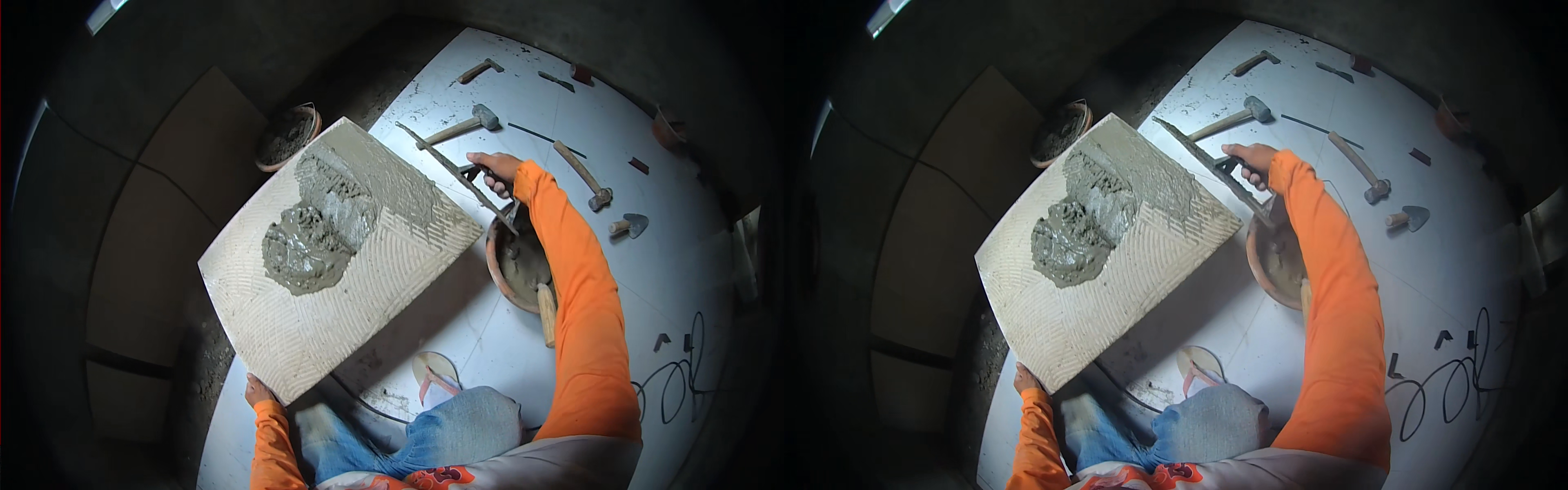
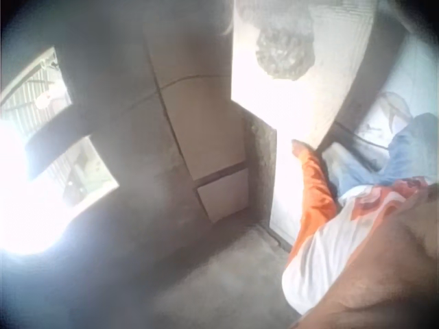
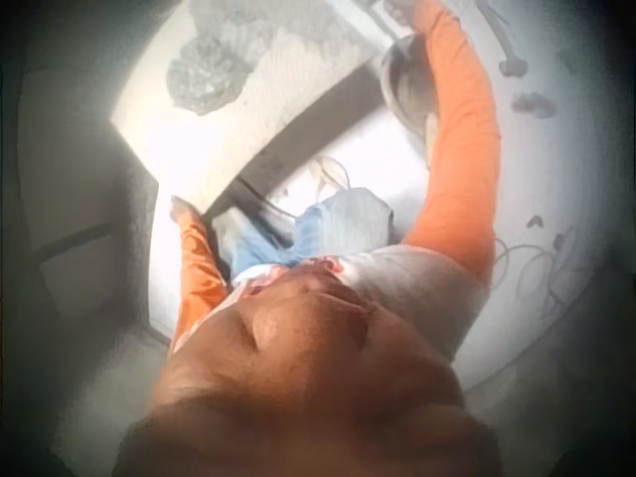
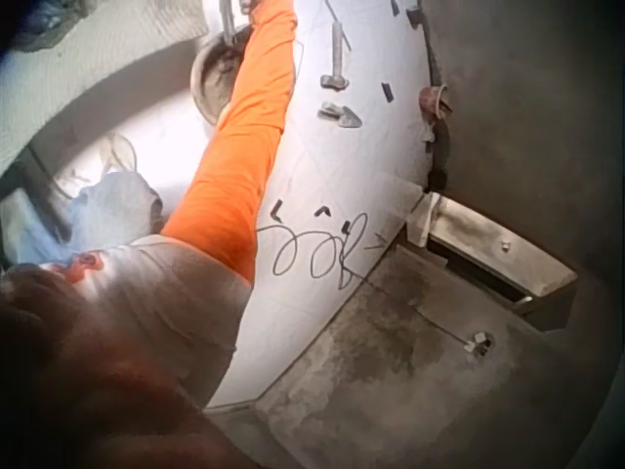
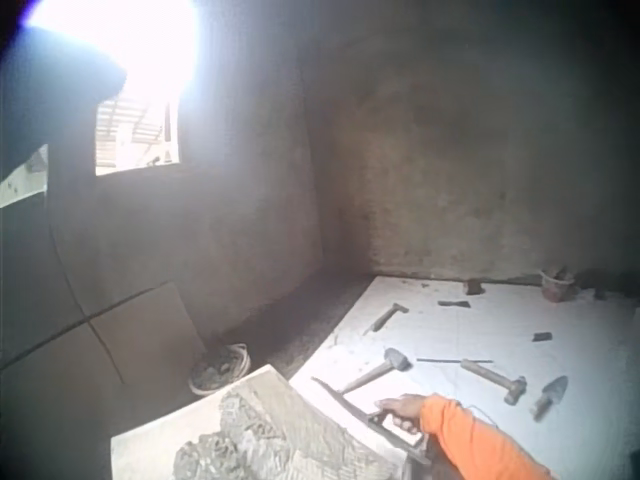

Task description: The person positions a large white tile on a bed of mortar, lifts it back up to retrieve a bucket of wet cement, and then uses a notched trowel to spread the cement onto the back of the tile while kneeling.

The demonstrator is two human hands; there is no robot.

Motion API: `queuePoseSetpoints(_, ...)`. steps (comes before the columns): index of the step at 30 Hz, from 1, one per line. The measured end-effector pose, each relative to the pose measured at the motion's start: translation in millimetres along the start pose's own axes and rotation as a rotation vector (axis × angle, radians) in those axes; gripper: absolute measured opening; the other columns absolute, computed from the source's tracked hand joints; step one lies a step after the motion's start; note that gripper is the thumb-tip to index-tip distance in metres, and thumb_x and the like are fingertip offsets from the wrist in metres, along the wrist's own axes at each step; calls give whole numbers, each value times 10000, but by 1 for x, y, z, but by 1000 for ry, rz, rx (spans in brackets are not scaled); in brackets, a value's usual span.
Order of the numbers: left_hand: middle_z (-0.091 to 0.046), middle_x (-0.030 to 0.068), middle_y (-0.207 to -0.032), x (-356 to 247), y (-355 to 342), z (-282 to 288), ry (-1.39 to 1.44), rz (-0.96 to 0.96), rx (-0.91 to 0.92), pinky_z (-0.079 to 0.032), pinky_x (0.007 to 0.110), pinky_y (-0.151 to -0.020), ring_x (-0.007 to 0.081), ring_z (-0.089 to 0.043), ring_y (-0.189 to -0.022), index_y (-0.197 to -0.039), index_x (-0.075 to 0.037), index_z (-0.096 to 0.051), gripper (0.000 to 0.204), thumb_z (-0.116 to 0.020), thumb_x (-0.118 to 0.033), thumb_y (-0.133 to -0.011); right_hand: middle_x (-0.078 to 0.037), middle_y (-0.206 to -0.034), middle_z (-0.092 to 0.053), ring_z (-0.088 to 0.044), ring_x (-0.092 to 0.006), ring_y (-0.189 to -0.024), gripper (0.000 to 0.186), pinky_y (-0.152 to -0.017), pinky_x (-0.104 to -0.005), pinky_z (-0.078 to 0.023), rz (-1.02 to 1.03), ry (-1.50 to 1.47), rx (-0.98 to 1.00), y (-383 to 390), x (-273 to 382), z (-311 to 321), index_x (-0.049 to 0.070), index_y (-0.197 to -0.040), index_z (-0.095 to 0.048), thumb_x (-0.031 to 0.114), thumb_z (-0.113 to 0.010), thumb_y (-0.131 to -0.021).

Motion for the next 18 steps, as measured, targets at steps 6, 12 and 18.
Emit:
queuePoseSetpoints(6,-626,108,-882,-11,3,10,-36,-20,44,-454,290,-714,163,-559,-759,-982,75,-573,474,-379,-356,-940,41,-500,-371,-296,-44,-366,355,-319,-212,-244,-95,202,154,-95,39,3,128,-756,-475,469,-568,-799)
queuePoseSetpoints(12,-618,120,-949,-6,7,8,195,-10,85,-465,304,-736,191,-580,-806,-1029,69,-548,469,-378,-359,-939,42,-438,-379,-309,-57,-319,415,-278,-206,-255,-141,336,275,-120,58,14,98,-658,-497,485,-562,-796)
queuePoseSetpoints(18,-612,126,-975,-12,8,12,86,21,63,-467,306,-747,203,-584,-824,-1038,69,-543,469,-377,-358,-939,40,-416,-362,-319,-63,-309,461,-274,-225,-245,-423,300,416,-69,20,59,121,-571,-433,492,-520,-830)
Point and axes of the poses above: each hand's wrist, its own y-axis away from the middle knuckle, its own z-axis out of the back of the hand, x = y × z, the point moved 1 cm from there along -y, towards the middle knuckle
